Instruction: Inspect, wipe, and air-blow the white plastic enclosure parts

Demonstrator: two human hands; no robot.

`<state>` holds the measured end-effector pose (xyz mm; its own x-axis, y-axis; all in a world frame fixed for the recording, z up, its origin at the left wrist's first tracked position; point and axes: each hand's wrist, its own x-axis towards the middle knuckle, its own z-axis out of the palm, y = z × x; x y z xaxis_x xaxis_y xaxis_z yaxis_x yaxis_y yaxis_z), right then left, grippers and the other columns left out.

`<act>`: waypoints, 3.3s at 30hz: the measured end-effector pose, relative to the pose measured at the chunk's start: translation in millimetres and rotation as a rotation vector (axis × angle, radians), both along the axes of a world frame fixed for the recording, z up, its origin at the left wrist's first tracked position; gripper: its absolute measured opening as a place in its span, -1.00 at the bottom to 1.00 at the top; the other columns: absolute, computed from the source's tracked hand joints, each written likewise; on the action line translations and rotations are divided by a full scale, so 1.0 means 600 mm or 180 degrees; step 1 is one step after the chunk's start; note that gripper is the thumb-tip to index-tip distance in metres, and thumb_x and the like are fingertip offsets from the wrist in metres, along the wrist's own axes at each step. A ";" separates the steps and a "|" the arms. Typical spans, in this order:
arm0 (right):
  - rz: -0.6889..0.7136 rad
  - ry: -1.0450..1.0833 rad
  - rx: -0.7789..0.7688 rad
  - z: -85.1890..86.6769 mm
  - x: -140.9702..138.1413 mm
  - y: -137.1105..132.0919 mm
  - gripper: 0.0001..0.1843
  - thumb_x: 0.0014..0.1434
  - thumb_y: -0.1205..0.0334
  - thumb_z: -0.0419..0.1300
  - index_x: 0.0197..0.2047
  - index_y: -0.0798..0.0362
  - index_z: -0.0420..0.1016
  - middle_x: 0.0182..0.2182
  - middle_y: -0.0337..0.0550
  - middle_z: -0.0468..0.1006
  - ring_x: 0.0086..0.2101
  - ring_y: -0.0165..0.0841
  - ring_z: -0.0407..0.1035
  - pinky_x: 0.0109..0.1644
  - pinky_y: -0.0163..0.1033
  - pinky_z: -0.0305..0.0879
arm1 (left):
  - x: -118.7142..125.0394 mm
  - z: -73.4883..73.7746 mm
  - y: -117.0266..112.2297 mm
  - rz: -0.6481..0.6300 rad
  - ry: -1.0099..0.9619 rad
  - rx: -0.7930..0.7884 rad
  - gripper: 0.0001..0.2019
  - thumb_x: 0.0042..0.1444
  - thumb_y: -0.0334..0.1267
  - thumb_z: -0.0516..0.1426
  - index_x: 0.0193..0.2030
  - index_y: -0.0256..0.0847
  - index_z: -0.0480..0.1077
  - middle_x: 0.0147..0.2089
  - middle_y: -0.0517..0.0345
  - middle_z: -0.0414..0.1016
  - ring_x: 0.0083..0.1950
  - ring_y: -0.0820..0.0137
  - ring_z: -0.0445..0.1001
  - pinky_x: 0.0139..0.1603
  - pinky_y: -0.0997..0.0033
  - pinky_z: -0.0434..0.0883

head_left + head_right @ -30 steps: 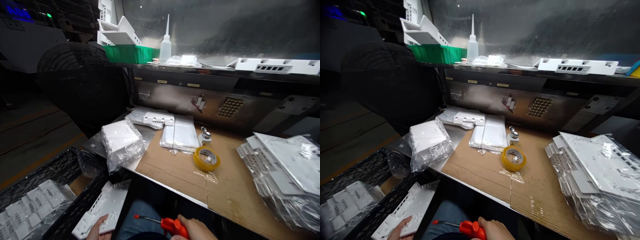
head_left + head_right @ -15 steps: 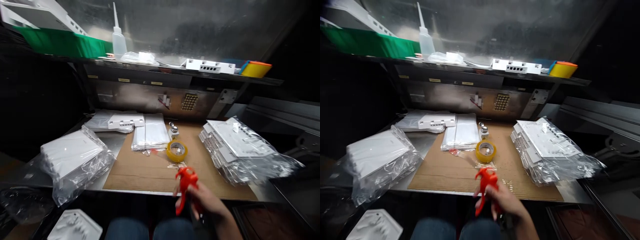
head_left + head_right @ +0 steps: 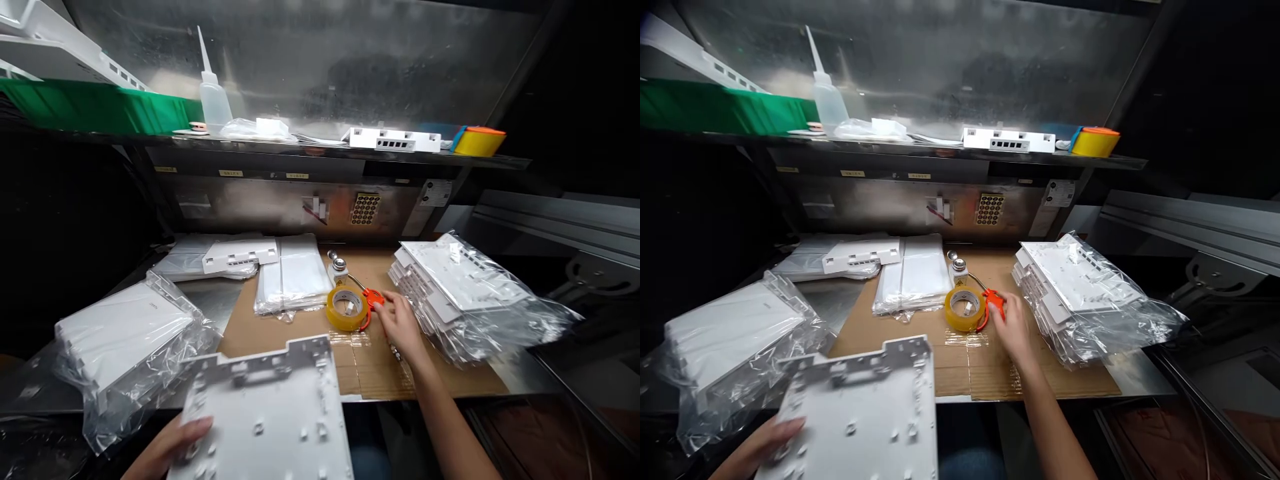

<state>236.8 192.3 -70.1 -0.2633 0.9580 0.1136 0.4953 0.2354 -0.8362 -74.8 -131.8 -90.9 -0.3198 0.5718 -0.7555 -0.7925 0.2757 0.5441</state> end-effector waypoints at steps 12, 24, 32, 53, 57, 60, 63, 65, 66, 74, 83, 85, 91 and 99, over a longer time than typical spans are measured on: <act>-0.0451 0.3507 -0.2786 -0.052 0.064 -0.150 -0.35 0.14 -0.14 0.45 0.19 0.03 0.57 0.02 0.02 0.71 0.10 0.00 0.57 0.22 0.09 0.50 | 0.046 0.049 0.357 -0.2315 0.3185 0.1209 -0.48 0.25 0.29 0.10 -0.18 -0.19 0.51 -0.19 -0.09 0.62 -0.09 0.01 0.59 0.03 -0.08 0.54; -0.1247 0.3766 -0.1859 -0.033 0.104 -0.147 -0.31 0.26 -0.23 0.31 0.33 -0.06 0.45 0.21 -0.04 0.59 0.24 -0.03 0.45 0.33 0.14 0.41 | 0.004 0.003 0.453 -0.1958 0.5271 0.0940 -0.70 0.38 -0.28 0.05 0.21 -0.19 0.29 0.00 -0.06 0.64 0.04 0.06 0.56 0.13 -0.06 0.38; -0.1370 0.3618 -0.1645 -0.043 0.085 -0.151 -0.30 0.19 -0.18 0.40 0.26 0.06 0.53 0.06 0.04 0.69 0.12 -0.03 0.56 0.27 0.10 0.46 | -0.056 0.024 0.495 -0.2203 0.4202 0.0993 -0.74 0.21 -0.24 0.34 -0.04 -0.24 0.42 -0.26 0.20 0.57 -0.26 0.30 0.58 -0.13 0.18 0.55; -0.0939 0.2215 -0.0548 -0.035 -0.027 -0.168 -0.31 0.17 -0.35 0.32 0.10 0.05 0.61 0.01 0.05 0.69 0.06 -0.04 0.56 0.25 0.02 0.41 | -0.070 -0.005 0.506 -0.2136 0.3676 0.1560 -0.78 0.29 -0.24 0.28 0.01 -0.25 0.46 -0.08 0.10 0.54 -0.19 0.32 0.56 -0.15 0.21 0.59; -0.0946 0.2086 -0.0432 -0.031 -0.038 -0.168 -0.32 0.17 -0.38 0.30 0.03 0.07 0.63 -0.02 0.09 0.69 0.04 -0.02 0.56 0.23 0.04 0.42 | -0.061 -0.008 0.509 -0.2105 0.3893 0.1496 -0.78 0.28 -0.22 0.29 -0.01 -0.25 0.45 -0.10 0.12 0.53 -0.26 0.38 0.52 -0.23 0.28 0.56; -0.0796 0.1902 -0.0339 -0.027 -0.051 -0.170 -0.33 0.19 -0.39 0.27 -0.02 0.08 0.64 -0.08 0.11 0.71 0.00 0.00 0.58 0.17 0.04 0.47 | -0.057 -0.002 0.506 -0.2375 0.3925 0.1543 -0.79 0.29 -0.20 0.28 -0.03 -0.26 0.46 -0.17 0.14 0.54 -0.25 0.35 0.55 -0.20 0.25 0.58; -0.0656 0.1753 -0.0094 -0.025 -0.065 -0.170 -0.38 0.23 -0.36 0.24 -0.04 0.06 0.65 -0.14 0.09 0.71 0.01 0.01 0.57 0.18 0.05 0.46 | -0.054 0.006 0.501 -0.2578 0.4067 0.1557 -0.79 0.31 -0.19 0.27 -0.03 -0.26 0.47 -0.15 0.12 0.57 -0.19 0.31 0.58 -0.15 0.20 0.60; -0.0606 0.1656 0.0063 -0.028 -0.071 -0.169 -0.43 0.25 -0.31 0.25 -0.07 0.04 0.66 -0.22 0.06 0.71 -0.01 0.01 0.58 0.20 0.06 0.45 | -0.051 0.011 0.498 -0.2545 0.4355 0.1478 -0.80 0.30 -0.18 0.27 -0.06 -0.26 0.48 -0.09 0.08 0.57 -0.15 0.30 0.58 -0.12 0.17 0.60; -0.0570 0.1609 0.0114 -0.031 -0.073 -0.169 -0.46 0.25 -0.30 0.26 -0.09 0.04 0.66 -0.26 0.05 0.71 -0.03 0.01 0.59 0.19 0.07 0.45 | -0.049 0.013 0.497 -0.2467 0.4562 0.1410 -0.81 0.31 -0.18 0.27 -0.07 -0.26 0.49 -0.05 0.06 0.57 -0.11 0.28 0.58 -0.07 0.14 0.59; -0.0476 0.1556 0.0144 -0.042 -0.074 -0.166 -0.43 0.30 -0.27 0.22 0.04 0.07 0.62 0.04 0.17 0.67 0.15 0.02 0.51 0.30 0.07 0.37 | -0.070 0.084 0.520 -0.1579 0.6028 0.0721 -0.75 0.33 -0.24 0.20 0.12 -0.17 0.49 0.36 -0.12 0.39 0.32 0.01 0.37 0.31 -0.25 0.35; -0.1702 0.2203 0.0439 -0.080 -0.076 -0.184 -0.35 0.11 -0.42 0.31 -0.18 0.07 0.61 -0.24 0.19 0.72 -0.09 0.14 0.61 0.06 0.16 0.52 | -0.053 0.146 0.534 -0.3003 0.5649 0.1518 -0.42 0.11 -0.53 0.21 0.29 -0.10 0.44 0.17 -0.03 0.58 -0.11 0.26 0.60 -0.14 0.26 0.57; -0.1493 0.2075 0.0676 -0.086 -0.080 -0.187 -0.41 0.17 -0.31 0.33 -0.09 0.08 0.63 -0.17 0.23 0.72 -0.03 0.17 0.59 0.11 0.19 0.50 | -0.039 0.139 0.536 -0.3222 0.5415 0.1613 -0.49 0.15 -0.44 0.26 0.27 -0.17 0.44 -0.11 0.09 0.63 -0.35 0.38 0.54 -0.36 0.38 0.52; -0.0254 0.1563 0.0835 -0.096 -0.080 -0.187 -0.53 0.41 0.00 0.16 0.27 0.01 0.51 0.19 0.12 0.59 0.22 0.03 0.47 0.29 0.11 0.43 | 0.008 0.116 0.526 -0.2527 0.5446 0.1894 -0.21 0.00 -0.55 0.12 0.44 -0.14 0.27 0.19 -0.08 0.58 -0.47 0.50 0.39 -0.47 0.45 0.44; -0.0263 0.1430 0.0703 -0.078 -0.069 -0.198 -0.46 0.41 -0.06 0.13 0.31 0.05 0.48 0.19 0.16 0.59 0.21 0.02 0.48 0.24 0.04 0.47 | 0.091 0.119 0.463 -0.1126 0.6655 0.1801 -0.35 0.24 -0.54 -0.04 0.40 0.07 0.35 0.60 0.02 0.08 -0.30 0.38 0.49 -0.32 0.24 0.51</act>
<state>195.6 73.8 -116.7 -0.0664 0.9139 0.4005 0.1226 0.4059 -0.9057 -20.4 146.2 -19.7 -0.0841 0.7474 0.6590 0.9077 -0.2154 0.3601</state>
